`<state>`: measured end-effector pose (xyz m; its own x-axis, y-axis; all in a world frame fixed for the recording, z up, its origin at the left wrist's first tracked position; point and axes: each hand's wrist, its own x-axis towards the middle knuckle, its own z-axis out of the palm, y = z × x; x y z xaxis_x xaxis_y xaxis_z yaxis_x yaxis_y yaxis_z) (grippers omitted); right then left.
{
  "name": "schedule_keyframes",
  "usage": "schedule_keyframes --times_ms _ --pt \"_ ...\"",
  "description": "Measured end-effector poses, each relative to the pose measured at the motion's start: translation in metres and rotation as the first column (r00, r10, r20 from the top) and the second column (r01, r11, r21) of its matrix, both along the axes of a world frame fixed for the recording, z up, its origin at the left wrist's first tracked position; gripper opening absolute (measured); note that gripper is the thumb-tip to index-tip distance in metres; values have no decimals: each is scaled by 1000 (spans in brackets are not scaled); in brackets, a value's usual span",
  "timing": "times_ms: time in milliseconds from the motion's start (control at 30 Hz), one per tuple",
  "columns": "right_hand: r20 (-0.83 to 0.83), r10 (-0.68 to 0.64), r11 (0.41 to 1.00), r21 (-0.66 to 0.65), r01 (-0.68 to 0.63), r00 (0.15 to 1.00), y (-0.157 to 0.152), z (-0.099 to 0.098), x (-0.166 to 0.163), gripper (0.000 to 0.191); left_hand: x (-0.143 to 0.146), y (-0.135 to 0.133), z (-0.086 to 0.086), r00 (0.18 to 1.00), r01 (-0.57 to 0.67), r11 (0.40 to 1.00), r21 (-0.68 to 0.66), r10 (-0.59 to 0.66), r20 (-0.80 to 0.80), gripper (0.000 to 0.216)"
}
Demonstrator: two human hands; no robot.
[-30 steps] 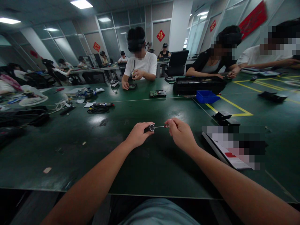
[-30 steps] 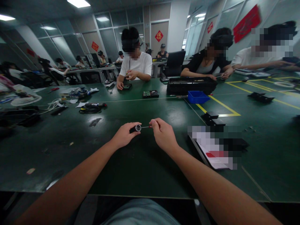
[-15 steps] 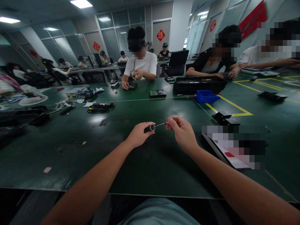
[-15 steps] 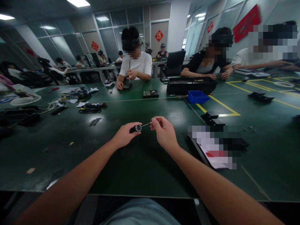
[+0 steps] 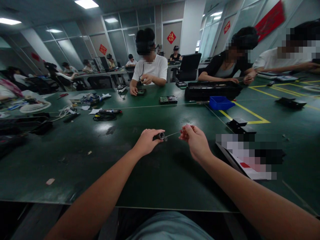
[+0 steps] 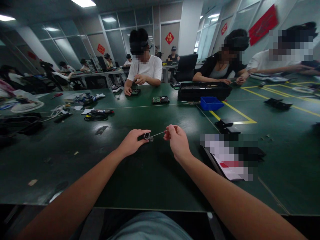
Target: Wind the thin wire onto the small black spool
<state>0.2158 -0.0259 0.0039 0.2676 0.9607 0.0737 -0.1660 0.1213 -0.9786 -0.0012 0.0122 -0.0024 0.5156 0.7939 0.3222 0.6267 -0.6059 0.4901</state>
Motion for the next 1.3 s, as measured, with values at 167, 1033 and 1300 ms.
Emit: schedule_keyframes --times_ms 167,1033,1300 --pt "144 -26 998 54 19 989 -3 0 -3 30 3 -3 1 998 -55 998 -21 55 28 36" --pt "145 -128 953 293 81 981 -14 18 1 19 67 -31 14 901 93 991 -95 -124 -416 35" --pt "159 -98 955 294 48 982 -13 16 1 19 59 -22 17 950 83 974 -211 -141 -279 28"
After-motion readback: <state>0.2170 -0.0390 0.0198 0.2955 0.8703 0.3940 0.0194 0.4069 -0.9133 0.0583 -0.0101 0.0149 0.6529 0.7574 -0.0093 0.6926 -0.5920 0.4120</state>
